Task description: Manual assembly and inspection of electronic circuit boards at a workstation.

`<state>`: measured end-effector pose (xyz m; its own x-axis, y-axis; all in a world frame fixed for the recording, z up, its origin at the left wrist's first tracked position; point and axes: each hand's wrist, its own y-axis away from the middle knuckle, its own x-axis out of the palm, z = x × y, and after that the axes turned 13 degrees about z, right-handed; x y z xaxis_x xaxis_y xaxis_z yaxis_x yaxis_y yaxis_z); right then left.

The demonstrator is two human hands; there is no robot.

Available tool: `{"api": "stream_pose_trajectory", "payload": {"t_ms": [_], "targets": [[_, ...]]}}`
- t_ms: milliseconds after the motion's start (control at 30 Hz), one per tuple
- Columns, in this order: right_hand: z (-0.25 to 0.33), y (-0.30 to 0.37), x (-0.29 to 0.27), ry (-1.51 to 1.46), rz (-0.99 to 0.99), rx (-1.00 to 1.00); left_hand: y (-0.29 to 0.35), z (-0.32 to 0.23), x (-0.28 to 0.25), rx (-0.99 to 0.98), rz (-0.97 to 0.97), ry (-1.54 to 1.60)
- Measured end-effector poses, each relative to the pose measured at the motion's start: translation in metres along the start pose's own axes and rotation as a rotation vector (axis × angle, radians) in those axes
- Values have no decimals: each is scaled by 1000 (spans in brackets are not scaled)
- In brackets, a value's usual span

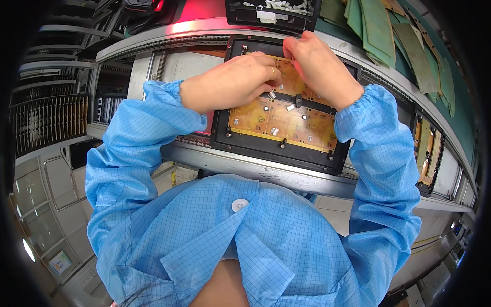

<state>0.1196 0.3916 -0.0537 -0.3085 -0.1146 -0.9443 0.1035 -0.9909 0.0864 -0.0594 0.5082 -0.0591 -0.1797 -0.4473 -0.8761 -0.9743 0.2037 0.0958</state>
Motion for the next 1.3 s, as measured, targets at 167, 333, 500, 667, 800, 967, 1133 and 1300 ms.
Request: {"api": "stream_pose_trajectory", "payload": {"t_ms": [167,333,500,667,800,967,1133,1300], "targets": [[-1,0,-3,-129,-38,-9,-3,-2,6,-23,71,-10],[-5,-2,1,-86,-31,-31,-8,-3,7,-33,106,62],[-1,-2,-2,-110,-37,-21,-6,-1,9,-21,48,100],[-2,-2,-3,-138,-11,10,-1,4,-6,-52,-11,209],[-2,-3,1,-136,-20,20,10,7,-18,-107,-49,270],[-4,7,10,-138,-106,26,23,14,-23,-230,26,601],[-3,23,17,-195,-246,28,30,14,-29,-299,51,736],[23,51,-9,-267,-58,-3,36,23,-13,-278,-10,659]]}}
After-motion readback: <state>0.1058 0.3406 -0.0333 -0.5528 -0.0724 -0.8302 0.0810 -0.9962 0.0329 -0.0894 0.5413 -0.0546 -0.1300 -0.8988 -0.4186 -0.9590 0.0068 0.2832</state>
